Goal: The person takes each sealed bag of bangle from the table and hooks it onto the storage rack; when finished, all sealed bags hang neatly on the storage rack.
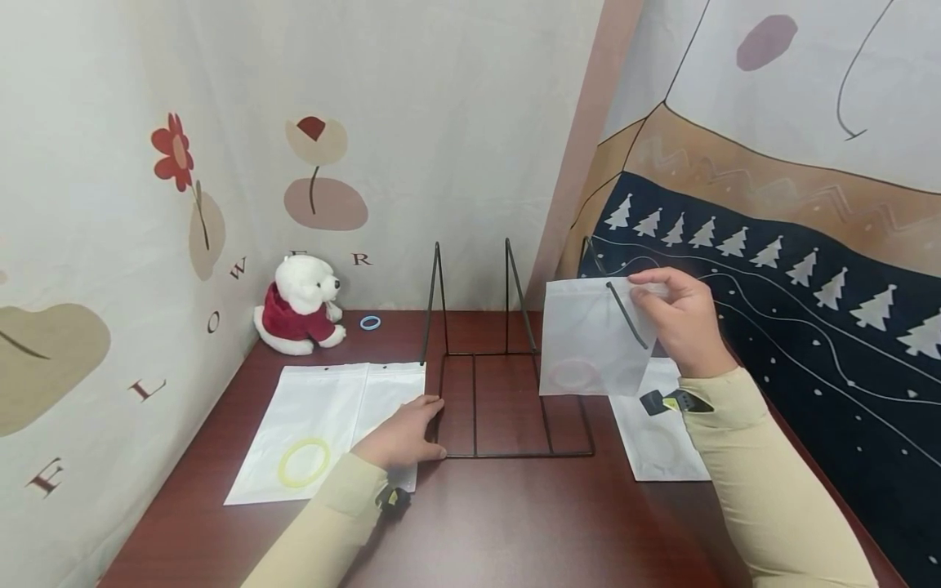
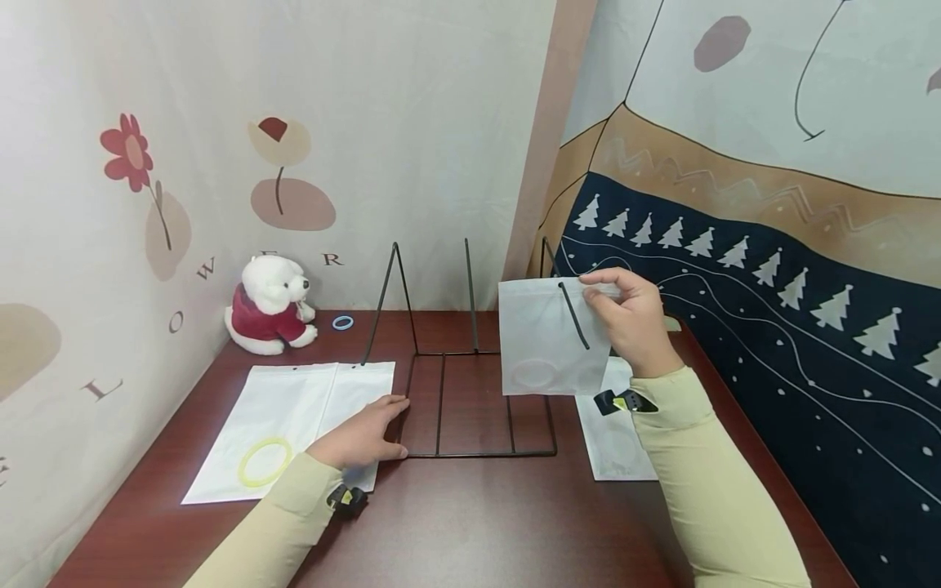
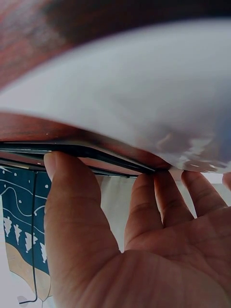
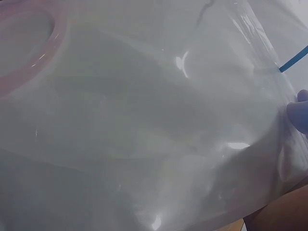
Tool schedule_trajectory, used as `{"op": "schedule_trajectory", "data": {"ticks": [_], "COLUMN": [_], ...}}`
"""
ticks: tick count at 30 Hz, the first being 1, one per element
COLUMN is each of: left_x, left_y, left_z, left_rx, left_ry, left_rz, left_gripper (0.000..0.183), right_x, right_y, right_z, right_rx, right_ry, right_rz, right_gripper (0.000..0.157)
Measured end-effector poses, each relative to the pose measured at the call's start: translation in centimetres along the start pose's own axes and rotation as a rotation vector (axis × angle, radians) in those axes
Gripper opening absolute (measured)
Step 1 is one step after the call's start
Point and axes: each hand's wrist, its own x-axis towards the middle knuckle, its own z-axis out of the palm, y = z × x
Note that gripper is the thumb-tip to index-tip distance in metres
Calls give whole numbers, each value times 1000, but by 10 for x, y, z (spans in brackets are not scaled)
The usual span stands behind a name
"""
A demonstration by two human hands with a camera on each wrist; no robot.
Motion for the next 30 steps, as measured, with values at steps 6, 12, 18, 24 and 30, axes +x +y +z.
{"op": "schedule_trajectory", "data": {"ticks": [6, 12, 18, 24, 30], "left_x": [0, 0, 1, 1, 0], "left_y": [1, 1, 0, 0, 1], "left_z": [0, 0, 0, 1, 0], "left_rx": [-3, -8, -1, -2, -2], "left_ry": [-3, -4, -2, -7, -7], "left_rz": [0, -3, -5, -10, -14], "left_gripper": [85, 85, 86, 85, 86], "right_x": [5, 9, 14, 18, 23], "right_y": [-1, 1, 4, 4, 6], "right_z": [1, 3, 4, 6, 7], "right_rx": [-6, -22, -39, -57, -81], "right_ry": [-9, -14, -14, -19, -32], "right_rz": [24, 33, 4, 13, 34], "right_gripper": [21, 22, 21, 23, 25]}}
